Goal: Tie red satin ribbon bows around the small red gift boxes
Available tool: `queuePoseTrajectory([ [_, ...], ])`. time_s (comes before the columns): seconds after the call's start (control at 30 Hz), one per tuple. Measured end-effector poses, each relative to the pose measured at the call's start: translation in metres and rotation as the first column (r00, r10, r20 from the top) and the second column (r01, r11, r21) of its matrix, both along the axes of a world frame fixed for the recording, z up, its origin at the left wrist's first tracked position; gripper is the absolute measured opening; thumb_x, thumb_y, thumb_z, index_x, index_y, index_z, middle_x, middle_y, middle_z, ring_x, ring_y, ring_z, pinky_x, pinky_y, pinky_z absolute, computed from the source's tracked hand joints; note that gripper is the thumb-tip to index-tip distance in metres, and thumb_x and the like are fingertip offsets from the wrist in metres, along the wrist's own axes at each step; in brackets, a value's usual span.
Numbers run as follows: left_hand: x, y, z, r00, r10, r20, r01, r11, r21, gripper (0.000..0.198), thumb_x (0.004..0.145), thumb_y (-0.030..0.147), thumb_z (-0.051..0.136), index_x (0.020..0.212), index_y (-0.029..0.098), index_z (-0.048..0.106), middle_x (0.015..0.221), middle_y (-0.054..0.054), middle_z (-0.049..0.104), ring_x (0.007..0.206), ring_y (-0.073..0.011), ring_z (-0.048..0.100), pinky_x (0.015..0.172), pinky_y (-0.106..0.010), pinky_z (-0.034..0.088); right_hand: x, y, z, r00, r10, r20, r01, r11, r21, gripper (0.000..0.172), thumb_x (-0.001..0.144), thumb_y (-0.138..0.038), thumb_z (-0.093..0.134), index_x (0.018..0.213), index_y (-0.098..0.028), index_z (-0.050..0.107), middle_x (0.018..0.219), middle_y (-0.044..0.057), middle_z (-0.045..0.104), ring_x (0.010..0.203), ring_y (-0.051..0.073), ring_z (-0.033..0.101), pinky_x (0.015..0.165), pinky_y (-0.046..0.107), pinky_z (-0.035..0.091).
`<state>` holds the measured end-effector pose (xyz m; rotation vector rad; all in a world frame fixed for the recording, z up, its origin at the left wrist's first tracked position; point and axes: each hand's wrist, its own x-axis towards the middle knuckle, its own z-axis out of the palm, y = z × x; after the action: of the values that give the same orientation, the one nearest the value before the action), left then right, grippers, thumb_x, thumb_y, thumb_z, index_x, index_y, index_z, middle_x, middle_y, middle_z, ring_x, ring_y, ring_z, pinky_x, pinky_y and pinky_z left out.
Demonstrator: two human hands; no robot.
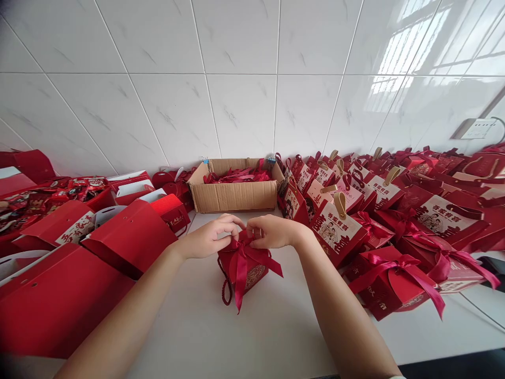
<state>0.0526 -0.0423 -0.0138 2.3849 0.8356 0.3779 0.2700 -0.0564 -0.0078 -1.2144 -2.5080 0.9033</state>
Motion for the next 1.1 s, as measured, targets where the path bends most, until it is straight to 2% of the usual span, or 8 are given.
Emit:
queuePoseTrajectory([
  [0.1, 0.002, -0.001, 0.001, 1.0, -0.001, -0.006, 0.001, 0.997, 0.081, 0.022, 0.077, 0.01, 0.038, 0.07, 0.02, 0.056, 0.116, -0.002, 0.054, 0.109, -0.0199, 0.049, 0.089, -0.032, 0.045, -0.001, -0.001, 0.001, 0.999, 0.032, -0.036, -0.032, 0.999, -0.003, 0.004, 0.076, -0.022, 0.055, 0.075, -0.019, 0.052, 0.071, -0.002, 0.053, 0.059, 0.01, 0.045, 0.051, 0.022, 0.036],
  [0.23, 0.004, -0.001, 0.001, 1.0, -0.012, -0.001, 0.012, 0.987, 0.158, 0.023, 0.074, 0.007, 0.037, 0.067, 0.02, 0.056, 0.112, -0.002, 0.056, 0.108, -0.0199, 0.049, 0.088, -0.032, 0.045, -0.002, -0.001, 0.003, 0.989, 0.104, -0.11, -0.107, 0.994, -0.023, 0.008, 0.079, -0.025, 0.054, 0.078, -0.018, 0.054, 0.069, -0.003, 0.051, 0.058, 0.009, 0.044, 0.051, 0.021, 0.036],
  [0.37, 0.004, -0.001, 0.0, 1.0, -0.007, -0.008, 0.008, 0.976, 0.219, 0.024, 0.075, 0.008, 0.037, 0.068, 0.02, 0.057, 0.11, -0.003, 0.057, 0.11, -0.0198, 0.047, 0.089, -0.031, 0.044, -0.001, 0.001, 0.002, 0.991, 0.088, -0.105, -0.095, 0.993, -0.066, 0.015, 0.081, -0.031, 0.054, 0.079, -0.017, 0.056, 0.066, -0.003, 0.051, 0.056, 0.009, 0.044, 0.049, 0.021, 0.035],
  [0.63, 0.002, -0.002, 0.003, 0.999, -0.004, -0.033, 0.011, 0.977, 0.212, 0.026, 0.075, 0.008, 0.037, 0.068, 0.02, 0.058, 0.109, -0.003, 0.058, 0.11, -0.0208, 0.045, 0.091, -0.033, 0.042, -0.001, 0.006, -0.005, 0.973, 0.079, -0.215, -0.091, 0.995, -0.049, 0.019, 0.079, -0.034, 0.059, 0.076, -0.017, 0.053, 0.068, -0.003, 0.051, 0.058, 0.009, 0.045, 0.051, 0.02, 0.036],
  [0.7, 0.002, -0.002, 0.004, 0.999, -0.006, -0.036, 0.013, 0.981, 0.193, 0.024, 0.079, 0.013, 0.039, 0.068, 0.02, 0.059, 0.108, -0.003, 0.059, 0.11, -0.0215, 0.045, 0.091, -0.034, 0.042, -0.001, 0.006, -0.006, 0.968, 0.088, -0.233, -0.107, 0.992, -0.071, 0.019, 0.08, -0.035, 0.059, 0.079, -0.016, 0.055, 0.069, -0.002, 0.053, 0.059, 0.009, 0.046, 0.052, 0.021, 0.037],
  [0.8, 0.004, -0.005, 0.004, 1.0, 0.018, -0.025, -0.013, 0.982, 0.186, 0.029, 0.086, 0.032, 0.042, 0.067, 0.02, 0.061, 0.104, -0.005, 0.059, 0.108, -0.0221, 0.047, 0.087, -0.033, 0.043, 0.001, 0.008, -0.006, 0.963, 0.101, -0.25, -0.122, 0.99, -0.07, 0.018, 0.08, -0.033, 0.059, 0.084, -0.015, 0.059, 0.072, -0.001, 0.056, 0.063, 0.01, 0.049, 0.055, 0.021, 0.039],
  [0.87, 0.007, -0.007, 0.002, 0.999, 0.043, -0.015, -0.039, 0.981, 0.19, 0.034, 0.087, 0.043, 0.044, 0.068, 0.021, 0.062, 0.101, -0.004, 0.06, 0.105, -0.0215, 0.049, 0.083, -0.032, 0.044, 0.002, 0.008, -0.006, 0.964, 0.104, -0.243, -0.121, 0.991, -0.057, 0.018, 0.081, -0.031, 0.058, 0.087, -0.015, 0.06, 0.072, -0.001, 0.057, 0.063, 0.01, 0.049, 0.056, 0.021, 0.039],
  [1.1, 0.009, -0.008, -0.003, 0.999, 0.045, 0.0, -0.045, 0.986, 0.161, 0.034, 0.084, 0.045, 0.048, 0.063, 0.02, 0.057, 0.096, -0.004, 0.058, 0.099, -0.0203, 0.052, 0.079, -0.031, 0.045, 0.004, 0.008, -0.005, 0.969, 0.08, -0.236, -0.094, 0.994, -0.049, 0.017, 0.079, -0.027, 0.059, 0.091, -0.016, 0.059, 0.079, 0.0, 0.06, 0.069, 0.011, 0.053, 0.06, 0.022, 0.042],
])
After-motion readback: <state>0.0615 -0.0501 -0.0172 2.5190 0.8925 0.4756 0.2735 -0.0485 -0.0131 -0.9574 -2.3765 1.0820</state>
